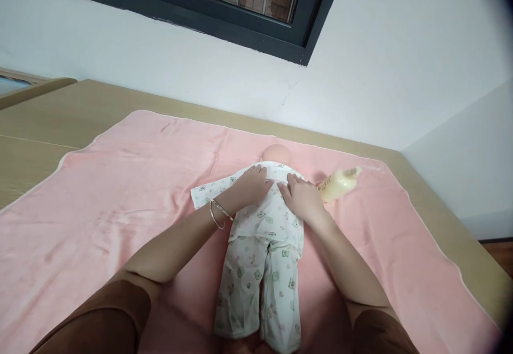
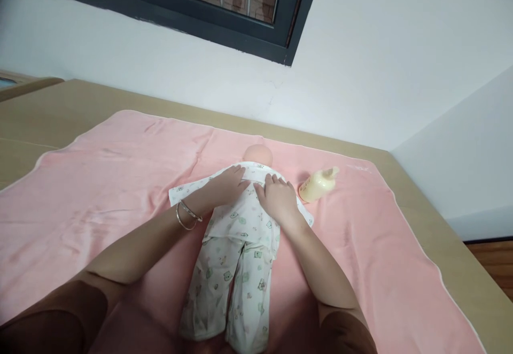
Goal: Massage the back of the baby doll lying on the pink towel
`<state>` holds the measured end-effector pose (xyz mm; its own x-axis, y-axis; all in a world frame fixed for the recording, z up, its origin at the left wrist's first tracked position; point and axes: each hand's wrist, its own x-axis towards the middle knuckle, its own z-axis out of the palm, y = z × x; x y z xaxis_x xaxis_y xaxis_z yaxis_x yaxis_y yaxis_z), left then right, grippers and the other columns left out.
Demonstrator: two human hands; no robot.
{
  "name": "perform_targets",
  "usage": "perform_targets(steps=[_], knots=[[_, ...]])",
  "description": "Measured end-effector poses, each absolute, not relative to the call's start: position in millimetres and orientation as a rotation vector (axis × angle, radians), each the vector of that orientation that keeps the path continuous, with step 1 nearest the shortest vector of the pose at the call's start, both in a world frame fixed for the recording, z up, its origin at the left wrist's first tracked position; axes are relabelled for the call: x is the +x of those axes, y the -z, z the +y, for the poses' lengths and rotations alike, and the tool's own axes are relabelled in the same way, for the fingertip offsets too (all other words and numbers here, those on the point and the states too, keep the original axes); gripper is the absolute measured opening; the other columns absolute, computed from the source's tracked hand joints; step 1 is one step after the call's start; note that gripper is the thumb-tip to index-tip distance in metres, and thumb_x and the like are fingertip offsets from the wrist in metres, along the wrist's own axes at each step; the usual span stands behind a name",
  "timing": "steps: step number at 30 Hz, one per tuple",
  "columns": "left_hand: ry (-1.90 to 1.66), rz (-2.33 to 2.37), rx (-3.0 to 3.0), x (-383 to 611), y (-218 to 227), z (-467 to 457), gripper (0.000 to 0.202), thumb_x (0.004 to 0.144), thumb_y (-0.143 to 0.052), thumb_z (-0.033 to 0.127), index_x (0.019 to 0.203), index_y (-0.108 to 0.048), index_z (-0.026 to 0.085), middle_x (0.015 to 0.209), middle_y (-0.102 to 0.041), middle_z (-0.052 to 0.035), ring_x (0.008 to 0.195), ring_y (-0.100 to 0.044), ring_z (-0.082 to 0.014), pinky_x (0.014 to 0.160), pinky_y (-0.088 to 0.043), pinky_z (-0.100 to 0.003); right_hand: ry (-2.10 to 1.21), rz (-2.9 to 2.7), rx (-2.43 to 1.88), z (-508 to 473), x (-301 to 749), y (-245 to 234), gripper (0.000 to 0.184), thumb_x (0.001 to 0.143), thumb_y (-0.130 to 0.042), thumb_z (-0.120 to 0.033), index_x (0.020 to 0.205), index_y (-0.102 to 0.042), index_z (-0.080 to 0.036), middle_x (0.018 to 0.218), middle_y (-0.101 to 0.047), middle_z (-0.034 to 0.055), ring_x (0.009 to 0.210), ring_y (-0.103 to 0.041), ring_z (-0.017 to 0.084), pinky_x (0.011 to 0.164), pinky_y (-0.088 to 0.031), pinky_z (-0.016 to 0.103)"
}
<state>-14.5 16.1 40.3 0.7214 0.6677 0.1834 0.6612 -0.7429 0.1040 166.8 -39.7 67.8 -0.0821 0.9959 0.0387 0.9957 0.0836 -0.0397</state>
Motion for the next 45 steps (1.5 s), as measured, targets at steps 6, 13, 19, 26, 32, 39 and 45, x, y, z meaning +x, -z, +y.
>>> perform_targets(steps=[6,13,19,26,32,39,45], knots=[[-0.393,1.185,2.812,-9.9,-42.9,-3.5,0.039,0.102,-0.039,0.025,0.133,-0.057,0.009,0.141,-0.060,-0.0226,0.140,-0.049,-0.0338,0.114,-0.041,-0.052,0.033,-2.308,-2.031,-45.4,160.2,-66.6,0.039,0.108,-0.032,-0.033,0.130,-0.058,-0.013,0.134,-0.068,0.0178,0.125,-0.060,0.032,0.105,-0.038,0.043],[-0.227,1.210,2.755,-9.7,-58.5,-13.0,0.045,0.103,-0.035,0.022,0.140,-0.054,0.005,0.152,-0.054,-0.0232,0.145,-0.047,-0.0314,0.119,-0.039,-0.048,0.012,-2.311,-2.055,-53.6,155.8,-71.1,0.035,0.107,-0.035,-0.036,0.116,-0.062,-0.017,0.120,-0.072,0.0155,0.113,-0.065,0.030,0.104,-0.037,0.045],[-0.130,1.437,2.647,-8.3,-55.5,8.2,0.054,0.107,-0.033,0.040,0.151,-0.042,0.010,0.163,-0.040,-0.0228,0.152,-0.036,-0.0371,0.117,-0.036,-0.065,-0.030,-2.228,-2.076,-29.7,164.8,-64.4,0.044,0.108,-0.033,-0.044,0.128,-0.059,-0.013,0.130,-0.068,0.0178,0.122,-0.061,0.031,0.104,-0.039,0.043],[-0.072,1.251,2.775,-12.4,-74.4,-24.3,0.050,0.105,-0.033,0.025,0.151,-0.045,0.007,0.161,-0.044,-0.0226,0.148,-0.044,-0.0357,0.117,-0.040,-0.057,0.107,-2.410,-1.983,-62.2,148.5,-69.5,0.045,0.105,-0.035,-0.028,0.142,-0.053,-0.010,0.144,-0.061,0.0218,0.129,-0.058,0.035,0.116,-0.028,0.053],[-0.066,1.161,2.770,-14.4,-87.8,-33.7,0.046,0.106,-0.034,0.027,0.140,-0.057,0.007,0.149,-0.058,-0.0202,0.135,-0.058,-0.0319,0.109,-0.050,-0.047,0.111,-2.373,-2.025,-62.9,146.4,-71.0,0.040,0.106,-0.033,-0.030,0.128,-0.061,-0.011,0.128,-0.070,0.0198,0.118,-0.065,0.033,0.113,-0.032,0.051],[-0.099,1.429,2.656,-9.9,-72.5,-2.5,0.050,0.107,-0.038,0.042,0.144,-0.050,0.011,0.158,-0.048,-0.0194,0.146,-0.047,-0.0333,0.113,-0.047,-0.048,0.071,-2.157,-2.164,-31.7,158.8,-56.4,0.046,0.108,-0.032,-0.043,0.123,-0.062,-0.011,0.131,-0.069,0.0206,0.122,-0.062,0.033,0.111,-0.032,0.049],[-0.071,1.381,2.679,-8.5,-64.1,2.4,0.059,0.106,-0.035,0.045,0.151,-0.042,0.008,0.165,-0.037,-0.0215,0.152,-0.036,-0.0377,0.117,-0.040,-0.058,0.110,-2.176,-2.138,-30.7,159.1,-47.5,0.051,0.108,-0.032,-0.041,0.139,-0.053,-0.007,0.140,-0.063,0.0228,0.130,-0.057,0.034,0.111,-0.033,0.046]])
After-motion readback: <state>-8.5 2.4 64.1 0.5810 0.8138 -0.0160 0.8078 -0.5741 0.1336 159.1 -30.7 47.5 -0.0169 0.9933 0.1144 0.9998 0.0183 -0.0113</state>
